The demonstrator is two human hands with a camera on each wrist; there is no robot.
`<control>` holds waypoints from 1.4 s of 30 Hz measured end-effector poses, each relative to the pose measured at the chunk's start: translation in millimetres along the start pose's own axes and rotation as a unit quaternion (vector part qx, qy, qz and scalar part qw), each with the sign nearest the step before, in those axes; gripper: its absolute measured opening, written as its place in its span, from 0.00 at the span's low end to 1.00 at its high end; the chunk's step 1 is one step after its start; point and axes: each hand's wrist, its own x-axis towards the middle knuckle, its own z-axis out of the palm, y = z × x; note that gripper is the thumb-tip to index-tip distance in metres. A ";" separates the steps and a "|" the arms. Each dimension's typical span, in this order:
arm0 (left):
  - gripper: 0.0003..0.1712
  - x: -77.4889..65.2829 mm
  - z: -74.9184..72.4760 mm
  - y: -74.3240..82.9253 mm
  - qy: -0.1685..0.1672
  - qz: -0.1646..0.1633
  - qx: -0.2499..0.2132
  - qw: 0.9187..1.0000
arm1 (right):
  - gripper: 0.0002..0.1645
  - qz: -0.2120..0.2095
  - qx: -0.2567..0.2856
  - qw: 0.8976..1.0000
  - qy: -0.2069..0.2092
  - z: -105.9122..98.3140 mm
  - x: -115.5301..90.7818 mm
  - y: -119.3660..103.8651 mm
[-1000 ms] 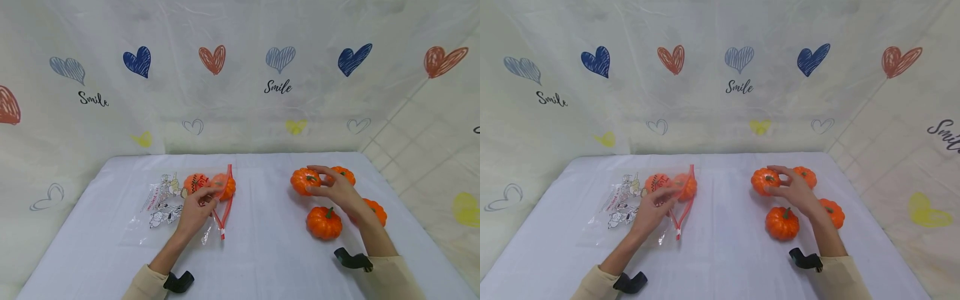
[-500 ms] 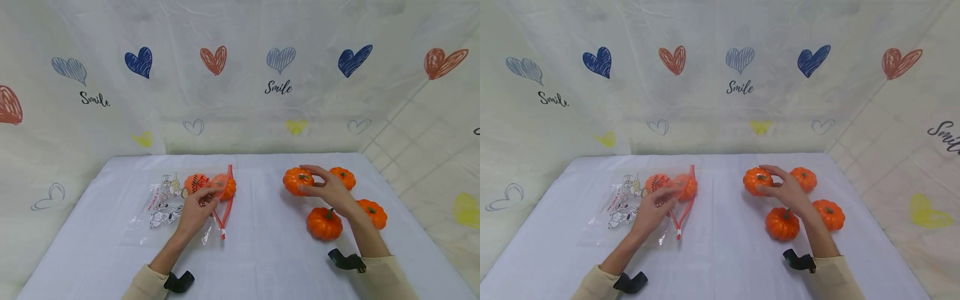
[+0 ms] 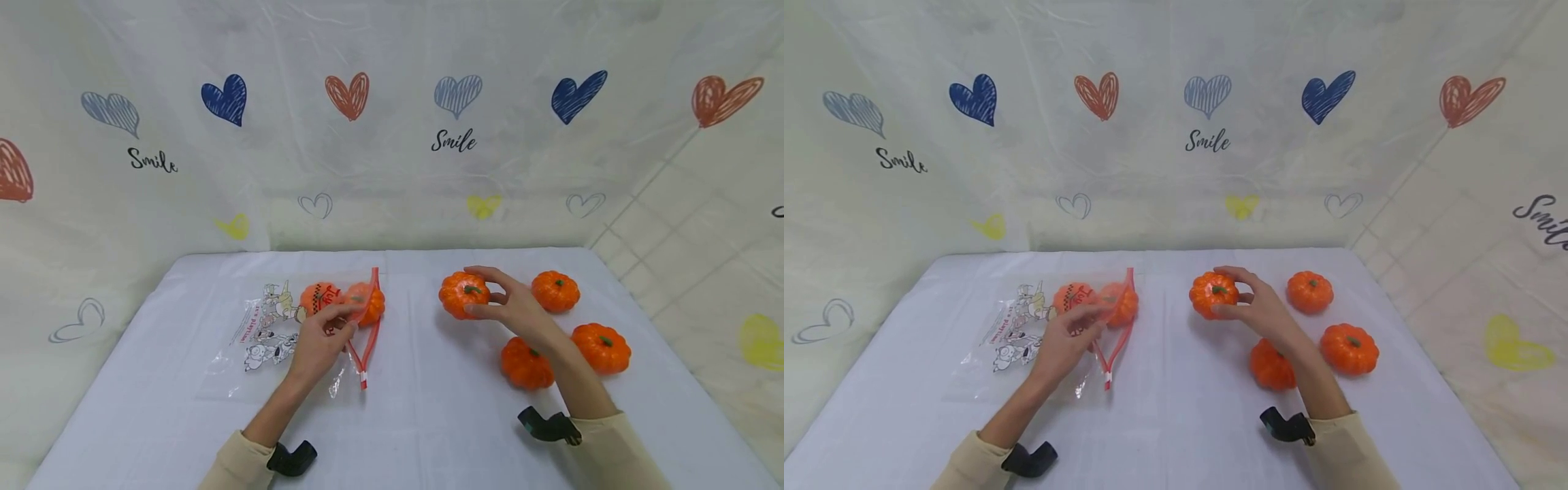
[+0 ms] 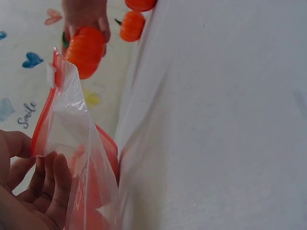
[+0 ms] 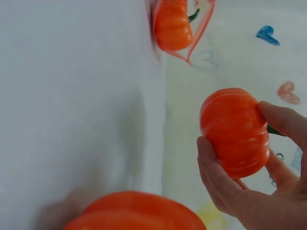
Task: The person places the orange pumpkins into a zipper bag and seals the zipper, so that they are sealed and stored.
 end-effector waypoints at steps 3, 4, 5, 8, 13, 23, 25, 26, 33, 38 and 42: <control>0.17 0.1 -0.9 -0.4 0.003 0.002 0.001 1.000 | 0.44 -0.001 0.009 1.000 -0.014 5.9 2.5 -1.5; 0.17 0.0 -0.9 -0.4 0.004 0.002 0.001 1.000 | 0.44 -0.004 0.009 1.000 -0.017 7.8 3.2 -1.7; 0.17 -0.2 -0.9 0.0 0.005 0.001 0.000 1.000 | 0.44 -0.006 0.008 1.000 -0.019 9.7 3.7 -2.2; 0.17 -0.3 -0.4 0.7 0.003 0.000 -0.001 1.000 | 0.45 -0.019 0.005 1.000 -0.022 14.3 5.4 -3.1; 0.17 0.1 -0.4 1.5 0.003 0.000 -0.001 1.000 | 0.45 -0.037 0.003 0.999 -0.028 20.9 8.4 -4.9; 0.17 -0.4 1.5 1.4 0.001 0.001 -0.001 1.000 | 0.47 -0.011 -0.001 1.000 -0.024 31.7 13.2 -10.1; 0.17 -0.1 1.1 0.9 0.001 -0.002 -0.002 1.000 | 0.46 -0.010 0.003 1.000 -0.026 34.5 14.4 -10.8; 0.17 0.1 1.1 0.8 0.000 -0.004 -0.002 1.000 | 0.46 -0.009 0.005 1.000 -0.026 35.7 15.0 -11.0; 0.17 1.0 0.4 2.0 0.000 -0.007 0.001 1.000 | 0.45 -0.005 0.028 0.999 -0.022 41.4 17.4 -11.4; 0.17 0.4 -0.5 1.8 0.001 -0.006 0.003 1.000 | 0.44 -0.012 0.033 0.999 -0.023 46.2 19.3 -8.6; 0.17 0.1 -1.4 1.4 0.000 -0.005 0.003 1.000 | 0.43 -0.021 0.021 0.999 -0.025 51.1 22.2 -6.2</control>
